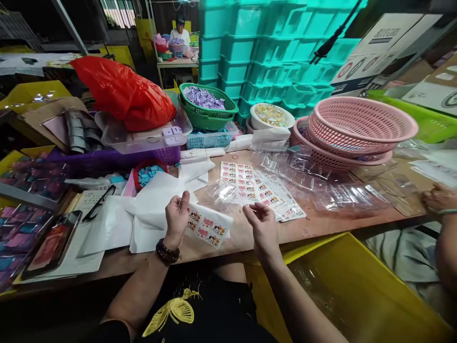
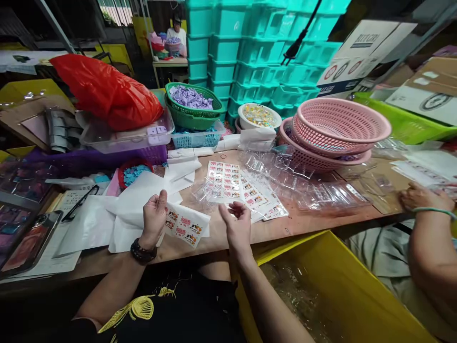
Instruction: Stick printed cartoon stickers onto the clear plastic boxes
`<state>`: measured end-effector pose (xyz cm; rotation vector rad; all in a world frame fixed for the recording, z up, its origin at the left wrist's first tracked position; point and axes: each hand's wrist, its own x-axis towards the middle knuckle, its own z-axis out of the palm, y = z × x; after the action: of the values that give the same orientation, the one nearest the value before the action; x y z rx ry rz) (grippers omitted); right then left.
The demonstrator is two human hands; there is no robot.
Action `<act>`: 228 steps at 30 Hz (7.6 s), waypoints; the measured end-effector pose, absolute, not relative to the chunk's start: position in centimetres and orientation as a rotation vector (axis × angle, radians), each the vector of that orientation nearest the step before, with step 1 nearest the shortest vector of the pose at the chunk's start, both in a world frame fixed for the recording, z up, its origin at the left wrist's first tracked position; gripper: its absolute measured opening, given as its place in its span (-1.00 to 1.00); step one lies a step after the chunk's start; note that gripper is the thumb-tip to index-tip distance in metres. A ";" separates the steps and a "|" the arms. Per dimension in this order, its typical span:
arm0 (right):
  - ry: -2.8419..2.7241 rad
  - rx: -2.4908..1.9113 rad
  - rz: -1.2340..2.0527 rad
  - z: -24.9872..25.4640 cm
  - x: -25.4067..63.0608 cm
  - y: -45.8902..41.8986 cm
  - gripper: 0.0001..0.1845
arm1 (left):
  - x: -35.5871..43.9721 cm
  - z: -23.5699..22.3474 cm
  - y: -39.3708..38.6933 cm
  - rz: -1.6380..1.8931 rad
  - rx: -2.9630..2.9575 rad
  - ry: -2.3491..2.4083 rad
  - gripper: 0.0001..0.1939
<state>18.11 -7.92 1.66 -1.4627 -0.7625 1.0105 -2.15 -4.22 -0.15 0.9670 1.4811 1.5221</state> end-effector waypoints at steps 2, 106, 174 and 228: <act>-1.114 -1.462 0.872 2.6 17.6 -9.2 -0.24 | -1.8 -0.4 -4.2 1.536 0.960 1.485 -0.33; -1.456 -1.560 1.384 3.3 19.0 -1.9 -0.83 | -2.6 0.1 -4.4 0.563 1.952 1.413 -0.45; -2.466 -1.429 -0.091 -2.6 16.2 -6.8 -0.32 | -6.2 3.4 -4.8 0.914 1.707 1.625 -0.55; -2.088 -0.848 0.094 4.9 20.3 -10.5 -0.74 | -2.7 1.4 -6.5 0.600 1.318 0.899 -0.64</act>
<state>20.25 -10.52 4.91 -0.8483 -2.0882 0.0944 -2.71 -6.51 1.44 1.3181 0.8993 0.5998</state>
